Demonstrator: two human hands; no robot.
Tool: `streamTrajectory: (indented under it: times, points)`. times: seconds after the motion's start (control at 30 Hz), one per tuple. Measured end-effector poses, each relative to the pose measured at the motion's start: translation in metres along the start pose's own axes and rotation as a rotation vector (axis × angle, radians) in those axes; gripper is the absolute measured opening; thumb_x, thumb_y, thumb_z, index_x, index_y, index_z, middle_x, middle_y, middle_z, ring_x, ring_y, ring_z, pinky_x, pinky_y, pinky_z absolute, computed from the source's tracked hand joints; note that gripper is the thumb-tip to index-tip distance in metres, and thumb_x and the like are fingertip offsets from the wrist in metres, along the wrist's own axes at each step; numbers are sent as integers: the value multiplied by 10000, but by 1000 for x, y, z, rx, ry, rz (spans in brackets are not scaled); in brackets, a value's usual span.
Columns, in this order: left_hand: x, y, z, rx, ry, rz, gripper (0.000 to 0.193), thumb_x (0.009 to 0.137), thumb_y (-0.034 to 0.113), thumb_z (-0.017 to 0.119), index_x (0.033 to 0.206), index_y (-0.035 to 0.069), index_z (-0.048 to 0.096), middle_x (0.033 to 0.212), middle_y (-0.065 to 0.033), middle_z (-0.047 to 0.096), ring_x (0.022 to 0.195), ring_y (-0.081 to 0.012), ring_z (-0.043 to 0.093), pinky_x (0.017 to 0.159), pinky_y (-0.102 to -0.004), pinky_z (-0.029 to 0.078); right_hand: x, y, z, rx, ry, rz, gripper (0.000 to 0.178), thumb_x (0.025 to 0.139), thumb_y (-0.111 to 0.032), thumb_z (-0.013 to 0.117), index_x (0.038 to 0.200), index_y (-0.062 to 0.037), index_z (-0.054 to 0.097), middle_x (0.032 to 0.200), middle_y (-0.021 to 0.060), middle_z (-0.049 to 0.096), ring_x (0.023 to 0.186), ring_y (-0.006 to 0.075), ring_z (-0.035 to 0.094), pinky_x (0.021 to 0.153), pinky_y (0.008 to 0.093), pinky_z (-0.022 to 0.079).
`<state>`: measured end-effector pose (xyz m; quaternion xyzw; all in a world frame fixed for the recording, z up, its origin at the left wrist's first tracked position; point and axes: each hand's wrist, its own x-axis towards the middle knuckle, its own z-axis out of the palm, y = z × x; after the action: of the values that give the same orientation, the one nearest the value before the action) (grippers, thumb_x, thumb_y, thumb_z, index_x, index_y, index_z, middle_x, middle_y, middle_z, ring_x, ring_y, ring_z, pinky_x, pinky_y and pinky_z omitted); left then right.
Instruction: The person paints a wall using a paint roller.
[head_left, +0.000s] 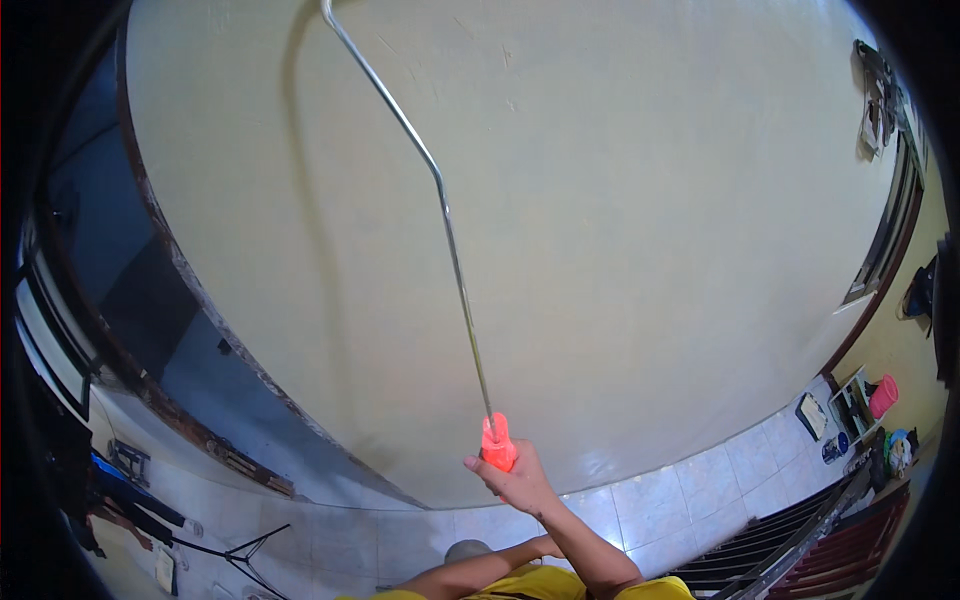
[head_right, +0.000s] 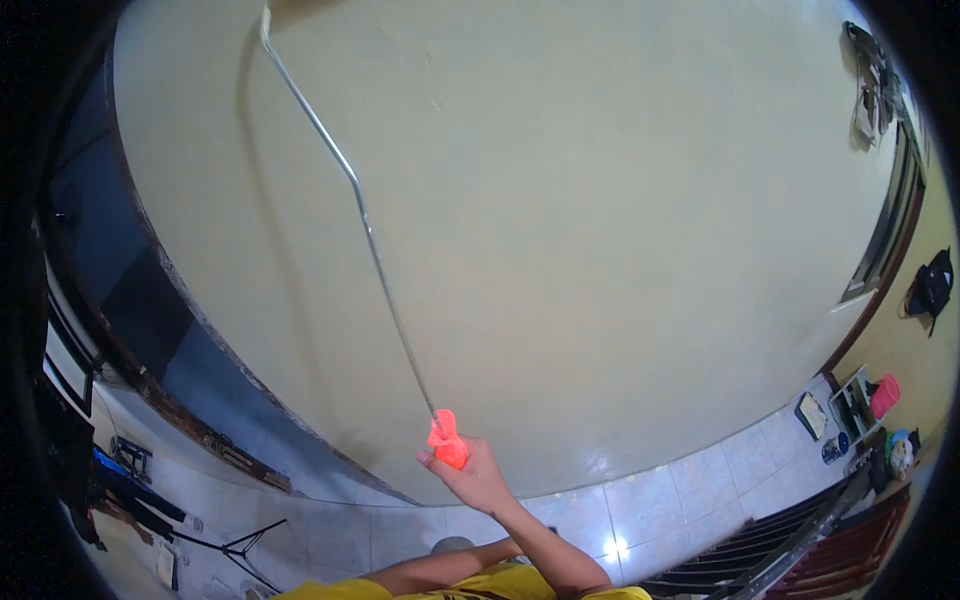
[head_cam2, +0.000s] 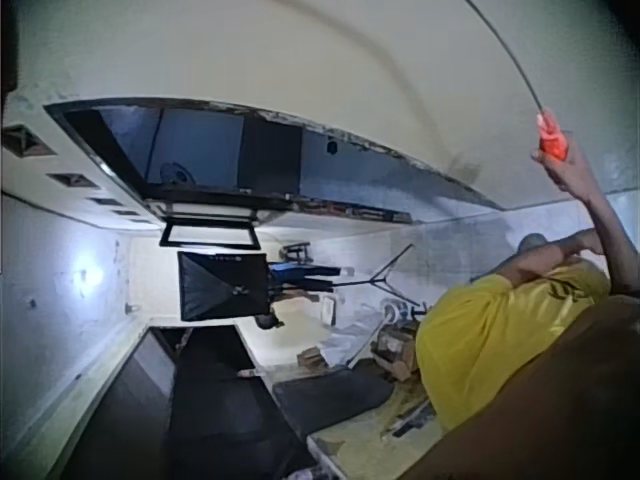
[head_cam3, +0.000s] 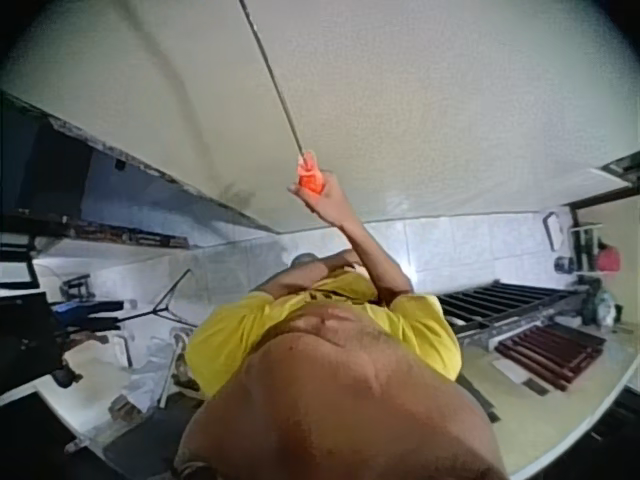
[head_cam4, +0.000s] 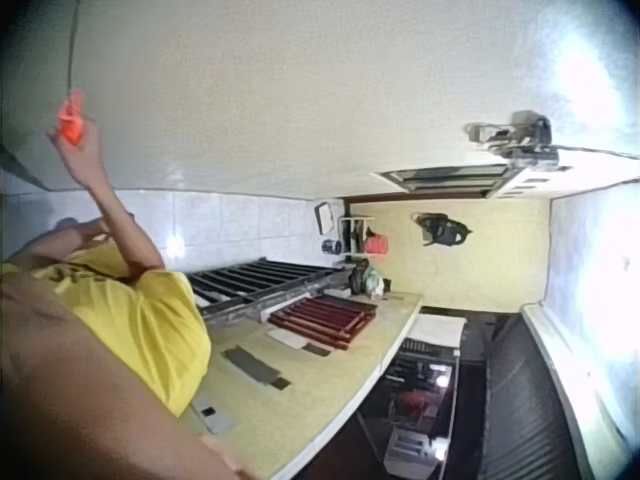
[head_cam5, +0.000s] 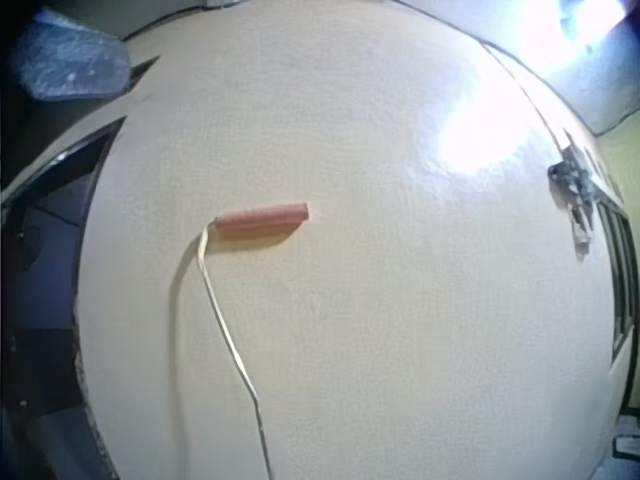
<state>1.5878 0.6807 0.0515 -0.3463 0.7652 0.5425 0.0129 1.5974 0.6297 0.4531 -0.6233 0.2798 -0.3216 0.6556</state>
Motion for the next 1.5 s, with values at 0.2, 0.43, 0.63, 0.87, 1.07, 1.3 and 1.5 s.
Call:
streamTrajectory:
  times: [0.2,0.43,0.63,0.87,1.07,1.3,1.5]
  points:
    - [-125,-83,26,-71,186,-266,322,856,275,460,958,16,621,1018,-187,615,890,-335,587,819,-417,457,-30,227,-39,-119,143,-42,274,794,-139,673,591,-56,508,501,-6,494,430,73,432,427,248,355]
    - [-279,-55,15,-913,812,-662,274,862,337,534,955,85,583,786,22,529,620,-65,465,477,-220,361,-66,244,-24,-87,140,90,276,798,-159,682,600,-51,524,502,-5,503,454,76,458,453,254,379]
    - [-244,102,-99,-840,914,50,361,856,192,553,1193,96,467,919,-3,523,795,-94,514,670,-224,399,-19,57,-5,-64,90,-39,287,826,-177,663,623,-36,517,524,-12,504,462,68,456,455,247,378]
    - [-238,177,-133,-832,710,638,515,845,176,538,1315,68,357,1019,-37,532,871,-111,527,725,-244,416,-38,12,2,25,70,-243,234,869,-227,612,829,-10,533,637,25,543,604,67,496,558,245,423]
    - [-222,181,-117,-739,814,348,335,945,357,463,972,25,504,803,-18,522,703,-104,484,657,-278,419,-62,34,-6,-161,76,-133,234,905,-208,550,915,26,553,751,76,581,694,145,587,617,279,490]
    - [-204,165,-102,-587,961,320,404,936,415,475,920,17,539,755,0,533,671,-90,459,608,-267,393,-76,26,-14,-208,155,-181,264,899,-190,545,1029,38,576,912,142,605,855,189,611,703,313,513]
    - [-204,170,-99,-466,963,352,412,929,426,487,921,17,535,733,-13,548,634,-100,476,579,-268,402,-79,36,-22,-329,140,-308,247,870,-155,574,1021,39,597,878,150,625,832,237,630,768,326,503]
